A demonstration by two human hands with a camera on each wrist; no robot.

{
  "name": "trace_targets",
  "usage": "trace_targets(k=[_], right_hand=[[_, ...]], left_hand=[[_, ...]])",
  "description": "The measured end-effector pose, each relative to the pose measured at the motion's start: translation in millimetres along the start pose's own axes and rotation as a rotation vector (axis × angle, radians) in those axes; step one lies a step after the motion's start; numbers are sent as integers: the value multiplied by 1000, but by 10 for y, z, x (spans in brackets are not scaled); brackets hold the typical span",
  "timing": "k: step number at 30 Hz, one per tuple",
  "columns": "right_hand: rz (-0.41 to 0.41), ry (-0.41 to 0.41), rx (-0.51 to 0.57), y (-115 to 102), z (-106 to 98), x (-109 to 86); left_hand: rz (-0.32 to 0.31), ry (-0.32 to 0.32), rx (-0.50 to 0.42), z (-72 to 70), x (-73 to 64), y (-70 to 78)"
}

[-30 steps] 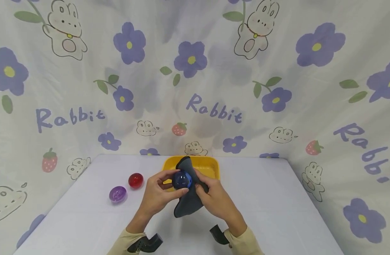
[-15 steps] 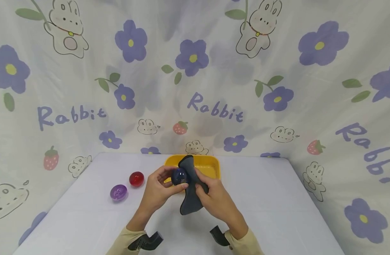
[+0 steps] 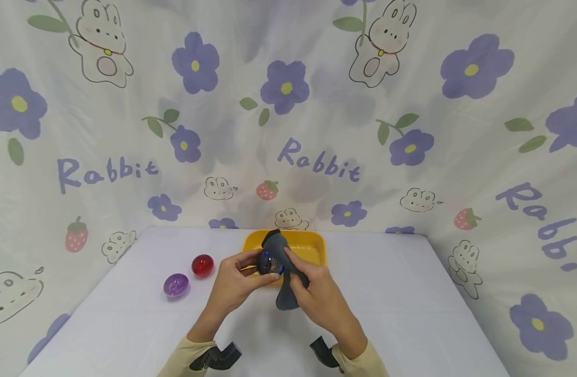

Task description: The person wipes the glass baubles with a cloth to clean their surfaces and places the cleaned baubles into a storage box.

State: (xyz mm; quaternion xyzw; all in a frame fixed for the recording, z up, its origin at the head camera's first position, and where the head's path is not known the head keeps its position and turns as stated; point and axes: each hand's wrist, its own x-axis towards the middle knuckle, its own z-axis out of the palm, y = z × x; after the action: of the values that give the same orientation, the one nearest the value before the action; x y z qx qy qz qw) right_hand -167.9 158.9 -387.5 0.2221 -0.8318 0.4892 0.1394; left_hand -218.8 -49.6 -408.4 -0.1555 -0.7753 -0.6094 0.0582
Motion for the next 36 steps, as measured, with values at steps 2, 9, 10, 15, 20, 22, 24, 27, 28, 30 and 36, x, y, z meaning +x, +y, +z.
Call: trace_targets(k=[2, 9, 10, 15, 20, 22, 24, 27, 28, 30, 36], right_hand=[[-36, 12, -14, 9, 13, 1], [-173, 11, -81, 31, 22, 9], [-188, 4, -86, 38, 19, 14], [-175, -39, -86, 101, -25, 37], [-125, -76, -8, 178, -106, 40], [-121, -84, 20, 204, -127, 46], [-113, -89, 40, 231, -137, 54], [-90, -98, 69, 257, -139, 62], [-81, -103, 79, 261, -137, 63], [-65, -112, 90, 266, -132, 64], [-30, -112, 98, 258, -99, 67]], left_hand=[[8, 5, -2, 5, -10, 8], [71, -18, 23, 29, -38, 19], [78, -22, 27, 33, -40, 14], [108, -55, 32, 50, -50, 4], [130, -93, 26, 69, -75, 36], [139, -94, 26, 77, -84, 53], [149, -90, 28, 84, -90, 64], [152, -82, 29, 89, -92, 68], [152, -78, 30, 87, -92, 66], [146, -70, 26, 80, -92, 62], [131, -37, -11, 53, -72, 35]])
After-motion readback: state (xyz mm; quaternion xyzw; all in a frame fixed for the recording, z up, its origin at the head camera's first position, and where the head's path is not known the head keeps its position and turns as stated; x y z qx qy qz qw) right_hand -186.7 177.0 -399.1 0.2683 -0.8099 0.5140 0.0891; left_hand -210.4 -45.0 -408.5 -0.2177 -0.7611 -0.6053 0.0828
